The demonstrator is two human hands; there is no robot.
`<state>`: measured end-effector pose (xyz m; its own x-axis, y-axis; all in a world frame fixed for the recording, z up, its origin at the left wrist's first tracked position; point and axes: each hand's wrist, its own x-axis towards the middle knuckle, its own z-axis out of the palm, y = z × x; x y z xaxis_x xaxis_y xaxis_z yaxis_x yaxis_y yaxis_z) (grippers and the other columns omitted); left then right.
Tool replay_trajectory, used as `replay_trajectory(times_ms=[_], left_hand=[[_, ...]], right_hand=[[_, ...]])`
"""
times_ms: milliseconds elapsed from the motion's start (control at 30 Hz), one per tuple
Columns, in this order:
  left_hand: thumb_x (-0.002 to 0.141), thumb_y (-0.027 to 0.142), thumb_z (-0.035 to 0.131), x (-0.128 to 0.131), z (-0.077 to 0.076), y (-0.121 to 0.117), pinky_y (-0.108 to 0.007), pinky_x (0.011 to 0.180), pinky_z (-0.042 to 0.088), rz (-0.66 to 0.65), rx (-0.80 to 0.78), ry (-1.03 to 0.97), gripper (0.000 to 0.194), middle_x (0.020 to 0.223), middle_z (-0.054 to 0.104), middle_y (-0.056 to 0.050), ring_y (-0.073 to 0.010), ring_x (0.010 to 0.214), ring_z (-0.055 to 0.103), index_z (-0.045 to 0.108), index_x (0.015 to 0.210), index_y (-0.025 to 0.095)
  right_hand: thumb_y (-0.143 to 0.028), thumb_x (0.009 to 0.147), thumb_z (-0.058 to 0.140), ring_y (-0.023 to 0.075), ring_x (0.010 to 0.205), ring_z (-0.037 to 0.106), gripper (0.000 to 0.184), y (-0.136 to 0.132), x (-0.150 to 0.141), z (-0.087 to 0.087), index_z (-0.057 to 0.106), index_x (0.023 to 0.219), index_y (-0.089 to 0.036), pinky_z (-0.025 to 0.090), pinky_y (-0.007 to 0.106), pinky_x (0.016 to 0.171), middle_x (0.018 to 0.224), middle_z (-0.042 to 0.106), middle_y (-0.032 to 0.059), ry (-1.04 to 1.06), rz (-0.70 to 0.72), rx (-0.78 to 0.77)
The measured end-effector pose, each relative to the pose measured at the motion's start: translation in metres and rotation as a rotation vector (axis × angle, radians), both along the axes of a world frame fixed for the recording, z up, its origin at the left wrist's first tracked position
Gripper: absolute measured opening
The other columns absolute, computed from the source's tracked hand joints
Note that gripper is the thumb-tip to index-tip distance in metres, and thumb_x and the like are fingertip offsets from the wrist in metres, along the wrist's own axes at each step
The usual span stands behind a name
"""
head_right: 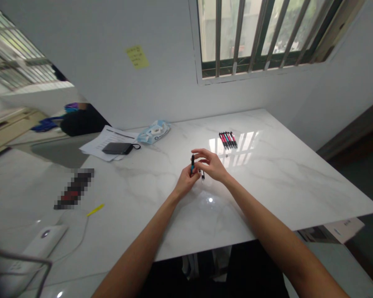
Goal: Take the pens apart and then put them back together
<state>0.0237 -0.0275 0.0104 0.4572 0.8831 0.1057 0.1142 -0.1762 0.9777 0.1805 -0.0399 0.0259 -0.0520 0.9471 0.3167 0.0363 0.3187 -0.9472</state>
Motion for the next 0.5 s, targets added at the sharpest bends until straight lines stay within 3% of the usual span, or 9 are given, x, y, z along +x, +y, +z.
replay_trajectory(times_ms=[100,233,300,433,500], left_hand=[[0.071,0.025,0.058,-0.003,-0.002,0.005,-0.025,0.057,0.029,0.050,0.045,-0.009,0.015,0.064,0.034,0.007,-0.0101,0.060,0.033,0.043,0.074,0.021],[0.071,0.022,0.056,-0.010,-0.006,0.013,-0.026,0.058,0.027,0.131,0.079,-0.021,0.017,0.063,0.035,0.007,-0.0106,0.060,0.032,0.040,0.072,0.022],[0.071,0.021,0.056,-0.014,-0.006,0.017,-0.026,0.058,0.028,0.190,0.098,-0.030,0.018,0.064,0.035,0.007,-0.0106,0.061,0.033,0.038,0.071,0.022],[0.072,0.021,0.056,-0.022,-0.005,0.021,-0.025,0.060,0.030,0.273,0.099,-0.013,0.021,0.064,0.034,0.008,-0.0103,0.061,0.033,0.035,0.071,0.022],[0.072,0.021,0.057,-0.024,-0.004,0.021,-0.025,0.061,0.031,0.285,0.091,0.003,0.022,0.064,0.034,0.008,-0.0101,0.061,0.033,0.035,0.071,0.022]], right_hand=[[-0.033,0.082,0.075,0.0186,0.098,0.069,0.040,0.003,-0.003,0.013,0.069,0.121,-0.024,0.057,0.036,0.091,0.100,0.072,0.0032,-0.156,-0.046,0.042],[-0.025,0.085,0.070,0.0178,0.097,0.070,0.044,0.014,-0.006,0.038,0.066,0.128,-0.025,0.057,0.035,0.089,0.102,0.074,0.0032,-0.352,0.085,0.079],[-0.027,0.082,0.076,0.0194,0.098,0.070,0.043,0.022,-0.008,0.052,0.069,0.124,-0.025,0.056,0.033,0.085,0.103,0.074,0.0042,-0.474,0.086,0.109],[-0.029,0.083,0.077,0.0165,0.076,0.068,0.017,0.038,-0.017,0.069,0.075,0.098,-0.021,0.054,0.030,0.074,0.081,0.073,0.0019,-0.592,0.014,0.125],[-0.022,0.085,0.072,0.0152,0.075,0.069,0.014,0.041,-0.023,0.071,0.074,0.099,-0.021,0.054,0.029,0.075,0.081,0.073,0.0011,-0.568,0.058,0.114]])
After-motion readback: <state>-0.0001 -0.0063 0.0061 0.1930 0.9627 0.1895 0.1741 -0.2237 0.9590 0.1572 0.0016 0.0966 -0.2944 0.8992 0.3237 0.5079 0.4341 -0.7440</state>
